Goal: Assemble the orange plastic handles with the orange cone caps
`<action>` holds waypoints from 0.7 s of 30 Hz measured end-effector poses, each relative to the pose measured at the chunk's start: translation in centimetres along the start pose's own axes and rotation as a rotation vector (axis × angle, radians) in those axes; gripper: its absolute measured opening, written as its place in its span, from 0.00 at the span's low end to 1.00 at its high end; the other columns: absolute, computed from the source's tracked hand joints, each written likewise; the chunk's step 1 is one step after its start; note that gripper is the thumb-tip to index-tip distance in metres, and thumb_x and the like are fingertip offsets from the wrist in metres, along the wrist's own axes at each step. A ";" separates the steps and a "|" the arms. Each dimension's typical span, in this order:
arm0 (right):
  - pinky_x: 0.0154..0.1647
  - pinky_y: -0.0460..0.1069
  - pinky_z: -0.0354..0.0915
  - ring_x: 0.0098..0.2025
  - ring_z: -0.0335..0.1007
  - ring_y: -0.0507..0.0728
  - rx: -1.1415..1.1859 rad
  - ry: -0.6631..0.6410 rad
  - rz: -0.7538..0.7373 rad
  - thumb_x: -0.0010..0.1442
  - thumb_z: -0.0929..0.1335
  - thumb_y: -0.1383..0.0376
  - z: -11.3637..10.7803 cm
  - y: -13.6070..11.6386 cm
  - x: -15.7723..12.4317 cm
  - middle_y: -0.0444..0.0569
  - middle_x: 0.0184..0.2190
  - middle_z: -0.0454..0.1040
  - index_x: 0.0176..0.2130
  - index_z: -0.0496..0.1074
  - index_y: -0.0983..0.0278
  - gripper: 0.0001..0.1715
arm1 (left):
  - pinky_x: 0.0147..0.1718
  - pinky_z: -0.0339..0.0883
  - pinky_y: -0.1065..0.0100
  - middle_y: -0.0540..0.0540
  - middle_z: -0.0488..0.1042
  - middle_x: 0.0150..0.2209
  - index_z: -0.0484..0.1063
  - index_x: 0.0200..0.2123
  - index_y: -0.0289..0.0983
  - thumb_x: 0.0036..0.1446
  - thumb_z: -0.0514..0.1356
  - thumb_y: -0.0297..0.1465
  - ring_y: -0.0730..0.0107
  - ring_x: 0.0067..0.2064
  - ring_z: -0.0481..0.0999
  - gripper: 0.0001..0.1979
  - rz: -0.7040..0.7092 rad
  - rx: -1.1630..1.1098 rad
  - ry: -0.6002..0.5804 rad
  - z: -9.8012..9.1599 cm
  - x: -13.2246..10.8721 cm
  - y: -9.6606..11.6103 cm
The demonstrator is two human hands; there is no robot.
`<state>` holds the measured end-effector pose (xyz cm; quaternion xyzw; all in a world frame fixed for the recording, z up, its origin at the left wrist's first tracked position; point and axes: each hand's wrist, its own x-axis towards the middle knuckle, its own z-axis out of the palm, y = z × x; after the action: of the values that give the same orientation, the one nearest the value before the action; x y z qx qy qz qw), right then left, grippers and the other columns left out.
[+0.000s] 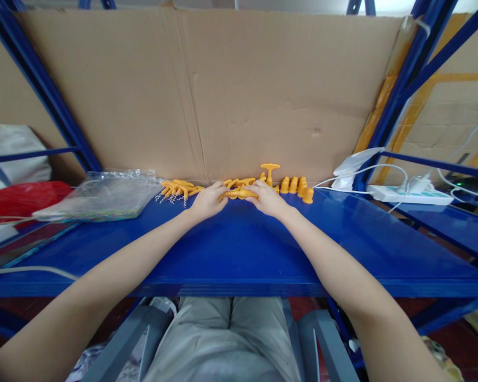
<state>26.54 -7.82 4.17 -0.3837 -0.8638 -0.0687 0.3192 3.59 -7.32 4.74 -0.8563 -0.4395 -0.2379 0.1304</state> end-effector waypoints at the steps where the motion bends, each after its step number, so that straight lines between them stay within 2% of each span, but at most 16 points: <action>1: 0.58 0.61 0.66 0.52 0.71 0.63 0.001 0.006 -0.005 0.65 0.67 0.64 0.0 0.1 0.0 0.57 0.47 0.74 0.55 0.75 0.63 0.20 | 0.42 0.71 0.66 0.42 0.73 0.44 0.75 0.41 0.36 0.62 0.55 0.26 0.63 0.45 0.77 0.10 0.021 -0.024 0.016 0.2 0.0 -0.2; 6: 0.54 0.63 0.68 0.49 0.72 0.64 0.000 0.031 -0.035 0.64 0.67 0.64 0.3 0.9 -0.1 0.57 0.45 0.74 0.54 0.75 0.64 0.19 | 0.43 0.72 0.64 0.42 0.73 0.41 0.75 0.41 0.35 0.64 0.57 0.29 0.64 0.42 0.77 0.08 0.167 -0.120 0.117 1.2 0.2 -1.4; 9: 0.54 0.63 0.68 0.49 0.72 0.63 0.003 0.039 -0.053 0.65 0.67 0.63 0.2 1.2 -0.1 0.57 0.44 0.74 0.54 0.75 0.63 0.19 | 0.43 0.72 0.64 0.42 0.73 0.40 0.75 0.41 0.34 0.65 0.56 0.30 0.63 0.42 0.77 0.08 0.211 -0.129 0.134 1.4 0.2 -1.9; 15: 0.54 0.64 0.68 0.50 0.72 0.64 0.014 0.029 -0.077 0.65 0.66 0.63 -0.1 1.3 -0.1 0.56 0.46 0.74 0.55 0.74 0.60 0.20 | 0.44 0.72 0.64 0.43 0.74 0.40 0.77 0.42 0.35 0.67 0.55 0.30 0.64 0.42 0.77 0.11 0.239 -0.099 0.105 1.1 0.2 -1.7; 21: 0.53 0.64 0.69 0.50 0.71 0.64 -0.023 0.024 -0.113 0.65 0.66 0.64 0.2 1.5 -0.1 0.57 0.45 0.74 0.54 0.74 0.62 0.19 | 0.42 0.71 0.64 0.42 0.75 0.40 0.78 0.40 0.34 0.67 0.56 0.30 0.63 0.41 0.77 0.10 0.186 -0.076 0.030 0.7 0.2 -1.2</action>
<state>27.57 -6.80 3.77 -0.3371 -0.8793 -0.1010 0.3210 2.93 -6.23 4.22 -0.8941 -0.3468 -0.2540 0.1259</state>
